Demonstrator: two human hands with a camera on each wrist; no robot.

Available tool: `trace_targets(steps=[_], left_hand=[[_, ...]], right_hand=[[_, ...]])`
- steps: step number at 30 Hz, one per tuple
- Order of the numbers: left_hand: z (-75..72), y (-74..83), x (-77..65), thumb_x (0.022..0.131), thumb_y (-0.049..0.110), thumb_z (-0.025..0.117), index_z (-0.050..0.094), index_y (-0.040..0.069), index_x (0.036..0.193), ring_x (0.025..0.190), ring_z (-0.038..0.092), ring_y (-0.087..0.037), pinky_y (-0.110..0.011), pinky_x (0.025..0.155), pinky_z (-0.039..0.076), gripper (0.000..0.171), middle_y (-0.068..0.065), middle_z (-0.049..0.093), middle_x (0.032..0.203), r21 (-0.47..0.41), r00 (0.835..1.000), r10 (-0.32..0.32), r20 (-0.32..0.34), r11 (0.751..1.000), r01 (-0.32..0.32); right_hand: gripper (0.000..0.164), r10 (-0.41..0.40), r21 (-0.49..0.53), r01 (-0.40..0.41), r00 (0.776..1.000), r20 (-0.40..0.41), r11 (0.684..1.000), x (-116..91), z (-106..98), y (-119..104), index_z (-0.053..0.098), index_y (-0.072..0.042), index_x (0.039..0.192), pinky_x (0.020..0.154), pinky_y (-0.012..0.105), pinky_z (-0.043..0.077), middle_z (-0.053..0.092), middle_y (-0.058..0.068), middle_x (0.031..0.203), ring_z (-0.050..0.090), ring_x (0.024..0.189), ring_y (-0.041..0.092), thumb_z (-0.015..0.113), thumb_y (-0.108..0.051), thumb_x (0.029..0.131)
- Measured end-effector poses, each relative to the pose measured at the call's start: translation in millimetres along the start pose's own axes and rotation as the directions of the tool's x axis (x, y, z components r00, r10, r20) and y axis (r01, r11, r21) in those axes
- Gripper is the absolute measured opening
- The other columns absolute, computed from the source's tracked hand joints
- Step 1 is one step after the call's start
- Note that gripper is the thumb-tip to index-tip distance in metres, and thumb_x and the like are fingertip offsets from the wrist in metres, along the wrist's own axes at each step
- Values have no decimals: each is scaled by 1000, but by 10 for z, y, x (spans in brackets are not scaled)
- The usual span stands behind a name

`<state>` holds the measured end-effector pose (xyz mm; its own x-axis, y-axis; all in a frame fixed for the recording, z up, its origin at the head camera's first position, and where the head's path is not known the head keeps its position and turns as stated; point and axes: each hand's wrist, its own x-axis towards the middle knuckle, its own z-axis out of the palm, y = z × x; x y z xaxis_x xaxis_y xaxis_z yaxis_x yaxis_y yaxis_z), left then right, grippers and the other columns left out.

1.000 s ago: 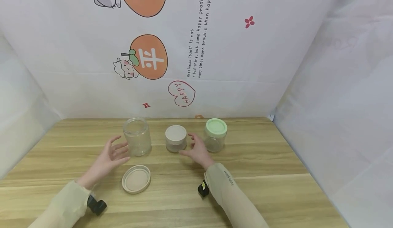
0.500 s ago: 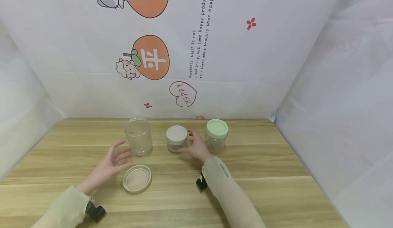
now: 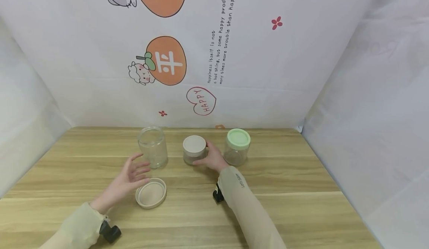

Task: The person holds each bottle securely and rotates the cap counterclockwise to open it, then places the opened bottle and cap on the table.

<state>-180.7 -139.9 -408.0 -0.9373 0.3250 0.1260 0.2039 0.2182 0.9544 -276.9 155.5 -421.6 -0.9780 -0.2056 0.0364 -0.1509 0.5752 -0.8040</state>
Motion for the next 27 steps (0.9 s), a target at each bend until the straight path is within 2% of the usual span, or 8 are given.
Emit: trace_targets(steps=[5,13,20,27], left_hand=[[82,14,24,85,3,66,9,0,146,126,41,-48,-56,105,35,84,-34,33,141,-19,1000,20,19,1000,-20],[197,70,58,84,4,67,11,3,146,127,40,-48,-54,106,36,84,-33,34,141,-45,999,11,39,999,-9],[243,88,82,85,5,67,11,5,146,127,41,-46,-54,106,36,83,-32,34,142,-65,999,10,44,998,-7],[250,105,79,86,6,67,12,5,146,128,41,-45,-54,106,35,81,-31,34,142,-56,999,5,34,998,-4]], right_hand=[[91,-26,13,27,1000,-12,1000,34,30,-20,38,-7,141,111,48,30,49,13,139,42,132,31,87,-14,65],[92,-59,-5,59,997,-41,998,45,74,-74,39,-3,139,110,46,33,53,16,134,47,127,32,88,-13,62],[90,-20,15,21,999,-47,1000,27,102,-101,43,-6,137,110,44,34,55,12,133,49,125,29,90,-14,60],[89,-22,61,25,999,-48,998,7,103,-92,44,-6,135,106,44,38,57,11,130,51,121,27,90,-14,59]])
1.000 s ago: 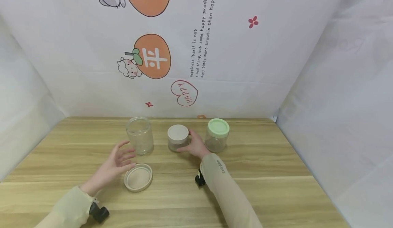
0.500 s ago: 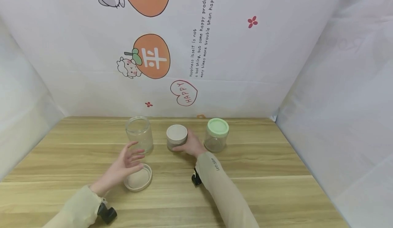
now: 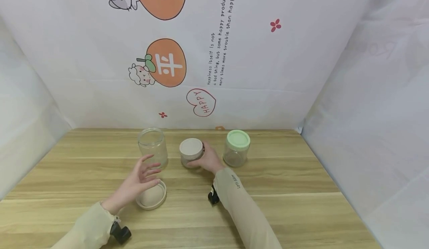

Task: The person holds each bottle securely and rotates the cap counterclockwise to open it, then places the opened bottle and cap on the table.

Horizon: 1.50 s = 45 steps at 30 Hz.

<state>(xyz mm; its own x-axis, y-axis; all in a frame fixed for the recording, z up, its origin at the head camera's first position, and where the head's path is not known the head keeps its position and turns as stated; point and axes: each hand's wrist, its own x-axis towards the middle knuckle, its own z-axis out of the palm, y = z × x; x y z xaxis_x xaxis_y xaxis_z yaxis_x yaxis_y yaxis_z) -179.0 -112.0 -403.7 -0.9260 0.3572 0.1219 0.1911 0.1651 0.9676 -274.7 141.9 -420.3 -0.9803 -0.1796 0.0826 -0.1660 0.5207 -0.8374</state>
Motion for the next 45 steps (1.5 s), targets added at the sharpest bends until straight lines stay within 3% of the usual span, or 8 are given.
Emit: trace_targets(steps=[7,17,20,24,28,37,45], left_hand=[[-19,-10,2,86,4,66,12,5,146,127,41,-45,-53,106,36,81,-31,35,142,-3,1000,-3,-20,1000,3],[-57,-35,-18,88,9,65,10,8,147,129,40,-43,-54,108,34,81,-27,33,144,-8,999,-29,-25,1000,29],[-63,-33,-22,89,10,64,11,8,147,129,39,-43,-53,107,35,79,-27,33,144,-9,999,-31,-26,999,31],[-66,-26,-15,90,10,62,16,6,146,129,39,-43,-51,107,37,73,-27,34,144,-9,999,-17,-33,1000,17],[-62,-21,-4,91,10,61,24,1,143,129,39,-44,-49,107,37,64,-27,35,143,-9,999,15,-36,1000,-16],[-27,5,2,97,16,53,32,-2,139,128,42,-42,-47,104,41,50,-25,38,142,56,997,25,-67,998,-21],[44,67,4,99,18,47,36,1,140,128,41,-42,-54,104,37,46,-24,40,141,188,994,105,-41,977,-96]], right_hand=[[91,2,19,-3,1000,14,1000,-46,-21,-90,38,-3,139,105,47,38,54,16,130,50,120,31,86,-14,62],[82,-26,104,24,1000,10,994,-97,-28,-100,42,-1,137,102,50,40,54,18,128,50,118,34,82,-10,65],[83,-25,104,22,999,24,994,-147,-41,-110,41,1,138,102,50,40,54,19,128,50,118,34,81,-14,67],[80,-20,24,19,999,41,1000,-218,-70,-128,43,3,136,99,49,43,52,19,128,51,116,33,81,-24,70],[79,-5,31,3,998,58,1000,-279,-104,-143,46,-2,135,100,50,41,52,15,130,50,117,31,83,-24,68],[79,-124,84,115,986,112,990,-499,-119,-138,47,-11,136,98,47,41,59,6,126,54,114,24,84,-17,67],[82,-211,86,200,967,146,976,-705,-111,-210,48,-5,135,94,43,43,60,10,123,53,111,26,85,-17,62]])
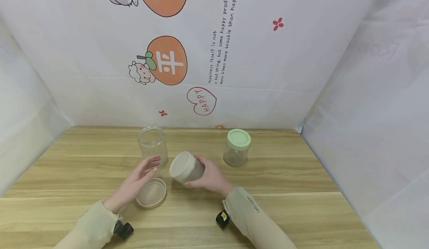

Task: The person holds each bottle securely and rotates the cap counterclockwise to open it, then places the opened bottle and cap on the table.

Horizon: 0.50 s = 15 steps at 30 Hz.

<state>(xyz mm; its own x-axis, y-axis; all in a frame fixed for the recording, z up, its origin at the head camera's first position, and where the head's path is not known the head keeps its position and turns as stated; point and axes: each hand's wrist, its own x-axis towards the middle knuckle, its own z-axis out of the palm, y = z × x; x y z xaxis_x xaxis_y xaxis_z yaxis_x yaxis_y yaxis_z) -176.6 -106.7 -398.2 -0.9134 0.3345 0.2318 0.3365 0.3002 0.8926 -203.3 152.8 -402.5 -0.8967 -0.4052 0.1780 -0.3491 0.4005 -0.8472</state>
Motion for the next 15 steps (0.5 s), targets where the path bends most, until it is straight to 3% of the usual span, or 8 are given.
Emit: trace_targets(steps=[4,8,15], left_hand=[[19,44,-20,100,17,45,35,3,142,127,41,-44,-57,104,35,46,-22,40,142,30,999,42,13,999,-42],[27,66,-44,99,16,46,35,7,143,126,42,-44,-60,101,38,47,-20,37,145,129,991,125,39,983,-129],[87,100,-59,88,22,65,39,12,142,130,37,-39,-63,96,40,60,-15,38,144,326,935,331,127,877,-354]], right_hand=[[84,4,19,-5,999,52,1000,-74,18,-31,46,-6,136,94,42,42,57,10,127,52,114,26,85,-18,63],[84,17,26,-19,996,90,999,-116,36,-16,45,-6,136,94,44,43,55,9,129,51,115,26,86,-19,63],[84,-20,55,12,989,147,998,-163,53,-37,43,-5,137,91,42,44,55,10,129,52,113,26,85,-19,66]])
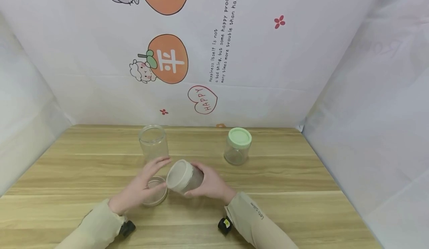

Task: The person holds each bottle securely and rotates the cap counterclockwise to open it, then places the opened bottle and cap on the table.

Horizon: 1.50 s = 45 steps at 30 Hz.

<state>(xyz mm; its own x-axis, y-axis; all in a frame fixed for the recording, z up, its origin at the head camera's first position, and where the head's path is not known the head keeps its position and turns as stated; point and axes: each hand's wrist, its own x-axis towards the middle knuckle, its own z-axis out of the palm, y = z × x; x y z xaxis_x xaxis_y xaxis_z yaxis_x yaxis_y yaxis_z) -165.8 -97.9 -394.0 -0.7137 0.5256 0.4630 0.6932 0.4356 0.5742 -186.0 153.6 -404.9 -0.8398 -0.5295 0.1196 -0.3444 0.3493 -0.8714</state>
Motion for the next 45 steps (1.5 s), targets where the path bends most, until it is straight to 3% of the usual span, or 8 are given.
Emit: trace_targets(steps=[5,10,15,22,33,36,40,45], left_hand=[[32,43,38,80,30,74,44,22,140,130,37,-33,-57,92,45,68,-10,37,144,22,996,92,13,995,-93],[43,43,67,74,35,80,47,20,137,128,39,-28,-50,94,46,72,-9,39,143,-17,981,193,14,981,-192],[49,28,57,73,28,82,50,16,137,126,45,-25,-38,94,48,73,-13,43,141,-96,977,212,4,973,-210],[55,29,24,68,12,85,56,13,132,125,47,-24,-29,96,46,70,-18,48,137,-190,984,169,-49,966,-175],[26,75,2,66,13,86,60,11,128,128,45,-37,-31,99,44,68,-23,46,140,-193,997,75,-24,978,-78],[22,77,7,66,13,86,61,9,127,127,44,-42,-40,98,45,66,-25,46,140,-198,999,48,-19,979,-50],[33,64,32,70,15,83,61,9,127,128,40,-47,-58,94,44,62,-30,42,139,-208,998,-44,-39,977,35],[66,44,44,70,19,83,60,10,128,128,41,-47,-59,93,45,62,-29,43,138,-180,989,-135,-59,976,122]], right_hand=[[84,-18,10,18,999,50,1000,-16,16,-99,42,-6,139,90,35,45,56,9,127,53,111,23,85,-19,68],[83,-45,38,41,993,105,998,-20,32,-181,40,-4,140,93,30,44,54,10,129,53,113,21,84,-17,70],[82,-77,43,72,991,110,996,-14,45,-212,42,-4,139,93,28,44,56,11,129,54,112,19,84,-15,69],[81,-112,41,109,990,84,993,6,83,-224,45,-3,137,90,27,46,58,12,127,56,108,16,84,-14,68],[80,-124,21,123,991,57,992,-3,144,-201,45,-2,137,91,27,46,59,12,127,57,109,18,84,-16,68],[81,-102,4,102,994,26,995,3,167,-210,46,-2,136,90,27,46,60,10,125,57,107,19,85,-17,67],[84,-86,-51,82,994,-65,995,44,217,-235,47,-3,136,90,31,47,60,8,125,57,107,20,87,-23,64],[87,-63,-64,56,991,-120,996,64,259,-230,48,-3,134,89,32,47,60,8,124,57,107,20,89,-24,61]])
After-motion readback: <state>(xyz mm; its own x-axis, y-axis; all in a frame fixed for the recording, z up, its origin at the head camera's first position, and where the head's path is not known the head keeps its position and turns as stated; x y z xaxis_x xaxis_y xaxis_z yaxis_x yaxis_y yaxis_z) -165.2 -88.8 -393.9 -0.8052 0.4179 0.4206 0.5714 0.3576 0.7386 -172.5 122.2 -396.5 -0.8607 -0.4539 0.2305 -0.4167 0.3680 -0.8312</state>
